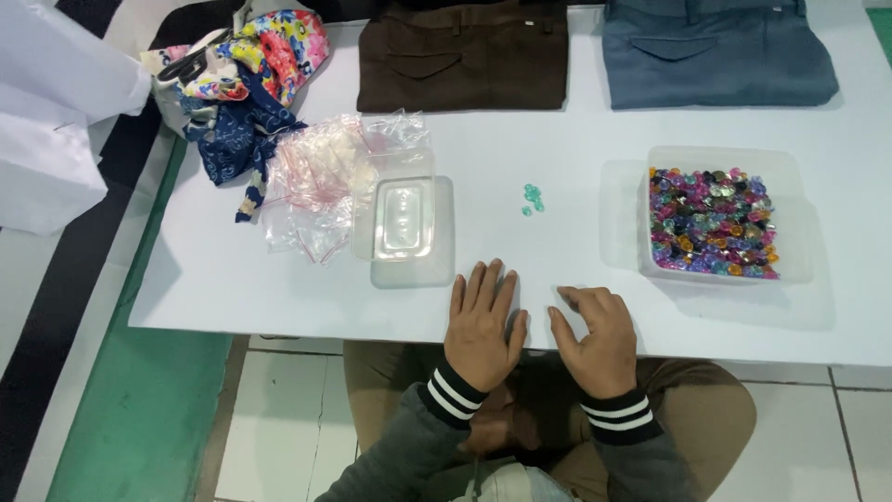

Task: Sorting and bagging small colored buttons from a bulk container into individual plastic bags.

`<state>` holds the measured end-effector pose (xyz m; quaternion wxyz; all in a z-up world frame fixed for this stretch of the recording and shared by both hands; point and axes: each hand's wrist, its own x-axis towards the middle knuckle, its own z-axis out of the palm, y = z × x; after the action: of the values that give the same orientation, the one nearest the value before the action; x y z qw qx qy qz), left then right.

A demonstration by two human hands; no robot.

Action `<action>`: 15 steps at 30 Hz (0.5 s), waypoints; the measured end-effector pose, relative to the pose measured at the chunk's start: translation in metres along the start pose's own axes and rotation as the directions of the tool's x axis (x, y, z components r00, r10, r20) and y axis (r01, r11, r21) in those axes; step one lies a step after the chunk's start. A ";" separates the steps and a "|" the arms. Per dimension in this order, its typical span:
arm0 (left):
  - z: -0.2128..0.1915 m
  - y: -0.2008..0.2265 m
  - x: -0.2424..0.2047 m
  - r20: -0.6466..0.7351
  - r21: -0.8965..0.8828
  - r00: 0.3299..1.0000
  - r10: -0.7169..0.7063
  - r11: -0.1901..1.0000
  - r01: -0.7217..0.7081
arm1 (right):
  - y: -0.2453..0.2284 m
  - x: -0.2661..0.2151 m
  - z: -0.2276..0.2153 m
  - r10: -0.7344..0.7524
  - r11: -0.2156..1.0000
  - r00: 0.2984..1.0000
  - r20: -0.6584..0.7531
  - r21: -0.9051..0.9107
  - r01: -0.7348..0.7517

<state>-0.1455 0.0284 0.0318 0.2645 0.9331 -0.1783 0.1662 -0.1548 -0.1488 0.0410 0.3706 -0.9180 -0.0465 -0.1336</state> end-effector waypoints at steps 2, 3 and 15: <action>0.002 0.000 -0.001 0.001 0.000 1.000 -0.001 1.000 0.001 | 0.000 -0.002 -0.005 -0.005 1.000 1.000 -0.001 0.029 0.005; 0.004 0.000 -0.001 -0.003 0.003 1.000 -0.007 1.000 0.007 | 0.000 -0.004 -0.008 -0.017 0.998 1.000 0.002 0.059 0.017; 0.010 0.035 0.049 0.218 -0.228 0.975 0.046 0.974 0.005 | 0.017 -0.015 -0.028 0.018 0.993 0.999 -0.046 0.120 -0.013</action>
<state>-0.1148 -0.0170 0.0591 0.3459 0.9076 -0.2343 0.0421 -0.1722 -0.1802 0.0447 0.4269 -0.8911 -0.0386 -0.1492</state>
